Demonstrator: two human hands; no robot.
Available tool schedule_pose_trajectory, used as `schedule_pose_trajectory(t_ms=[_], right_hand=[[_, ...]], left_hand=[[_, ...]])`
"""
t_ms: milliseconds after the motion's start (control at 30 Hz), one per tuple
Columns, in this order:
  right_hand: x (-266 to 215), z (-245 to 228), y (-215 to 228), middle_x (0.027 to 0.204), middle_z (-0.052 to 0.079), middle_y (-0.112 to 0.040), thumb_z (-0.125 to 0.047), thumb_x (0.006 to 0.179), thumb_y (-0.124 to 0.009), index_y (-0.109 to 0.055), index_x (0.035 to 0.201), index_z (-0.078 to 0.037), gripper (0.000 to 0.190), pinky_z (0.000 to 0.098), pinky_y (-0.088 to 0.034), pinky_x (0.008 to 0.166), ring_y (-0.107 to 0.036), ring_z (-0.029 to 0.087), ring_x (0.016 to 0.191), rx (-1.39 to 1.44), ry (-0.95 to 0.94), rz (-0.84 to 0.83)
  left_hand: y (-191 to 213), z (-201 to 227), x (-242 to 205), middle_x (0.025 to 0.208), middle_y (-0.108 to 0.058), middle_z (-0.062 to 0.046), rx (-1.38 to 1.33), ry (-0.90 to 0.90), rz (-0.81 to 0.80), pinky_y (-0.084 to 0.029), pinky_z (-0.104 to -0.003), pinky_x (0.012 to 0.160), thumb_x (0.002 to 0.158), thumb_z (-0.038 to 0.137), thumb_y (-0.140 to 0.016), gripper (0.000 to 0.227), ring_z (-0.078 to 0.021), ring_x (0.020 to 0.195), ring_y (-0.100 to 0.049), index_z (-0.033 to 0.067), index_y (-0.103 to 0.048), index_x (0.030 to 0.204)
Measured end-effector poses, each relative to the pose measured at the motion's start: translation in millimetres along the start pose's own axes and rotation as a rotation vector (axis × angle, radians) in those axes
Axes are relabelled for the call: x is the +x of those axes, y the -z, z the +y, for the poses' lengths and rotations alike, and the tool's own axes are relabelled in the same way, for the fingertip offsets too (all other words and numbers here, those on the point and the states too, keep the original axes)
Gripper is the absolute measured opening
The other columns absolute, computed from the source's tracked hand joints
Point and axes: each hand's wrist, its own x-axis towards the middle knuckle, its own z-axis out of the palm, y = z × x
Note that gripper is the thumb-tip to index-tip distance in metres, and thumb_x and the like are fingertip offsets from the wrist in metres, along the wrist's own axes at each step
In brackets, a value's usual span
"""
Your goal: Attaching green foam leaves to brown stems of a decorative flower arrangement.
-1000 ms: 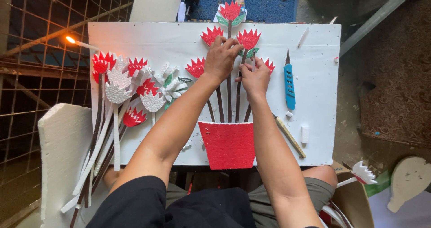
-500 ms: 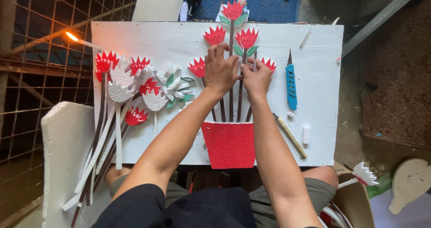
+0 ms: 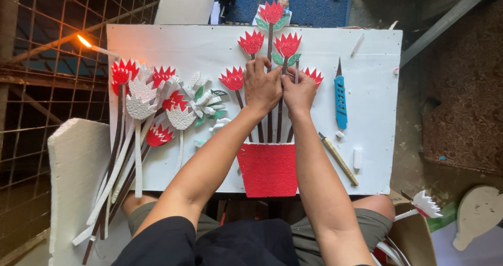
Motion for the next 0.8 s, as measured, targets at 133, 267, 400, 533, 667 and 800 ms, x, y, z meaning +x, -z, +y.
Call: schedule_pose_trajectory(t_ms=[133,267,400,533,667,800], right_hand=[[-2,-9,2,0.092,0.013,-0.080,-0.008,0.085,-0.075,-0.075,0.116,-0.005,0.031,0.0278,-0.064,0.061,-0.077,0.019,0.065,0.005,-0.052,-0.006],[-18,-31,8,0.091,0.016,-0.078,-0.006,0.087,-0.071,-0.070,0.122,0.002,0.035,0.0280,-0.065,0.057,-0.076,0.021,0.055,0.068,-0.070,-0.037],[-20,-39,9,0.094,0.019,-0.077,-0.004,0.087,-0.070,-0.067,0.124,0.005,0.038,0.0278,-0.064,0.055,-0.076,0.022,0.055,0.100,-0.095,-0.039],[-21,-45,10,0.087,0.017,-0.076,-0.002,0.090,-0.066,-0.058,0.135,0.008,0.047,0.0277,-0.065,0.056,-0.077,0.025,0.058,0.104,-0.070,-0.072],[-24,-50,11,0.088,0.017,-0.075,-0.002,0.093,-0.064,-0.054,0.139,0.008,0.048,0.0269,-0.065,0.058,-0.077,0.025,0.060,0.078,-0.059,-0.080],[-25,-50,10,0.089,0.016,-0.075,-0.002,0.094,-0.064,-0.054,0.140,0.007,0.048,0.0261,-0.065,0.059,-0.078,0.023,0.061,0.060,-0.060,-0.084]], left_hand=[[-5,-10,6,0.101,-0.043,0.002,0.006,-0.005,0.066,-0.047,-0.041,0.082,0.084,0.022,-0.069,0.018,-0.0271,0.108,-0.047,0.0244,-0.077,0.100],[3,-15,23,0.104,-0.047,0.001,0.145,-0.067,0.041,-0.049,-0.042,0.081,0.084,0.022,-0.077,0.036,-0.0267,0.109,-0.048,0.0232,-0.070,0.120],[6,-22,39,0.103,-0.045,0.002,0.211,-0.189,-0.008,-0.046,-0.038,0.080,0.078,0.022,-0.083,0.040,-0.0239,0.105,-0.045,0.0235,-0.070,0.116],[2,-26,47,0.096,-0.050,0.004,0.276,-0.249,-0.039,-0.043,-0.036,0.079,0.082,0.023,-0.083,0.024,-0.0201,0.102,-0.045,0.0265,-0.072,0.103],[4,-25,48,0.098,-0.061,0.003,0.304,-0.254,-0.120,-0.045,-0.036,0.081,0.086,0.022,-0.084,0.023,-0.0188,0.105,-0.048,0.0271,-0.074,0.106],[5,-24,47,0.098,-0.061,0.003,0.287,-0.254,-0.115,-0.044,-0.035,0.081,0.084,0.022,-0.086,0.025,-0.0181,0.103,-0.046,0.0256,-0.075,0.106]])
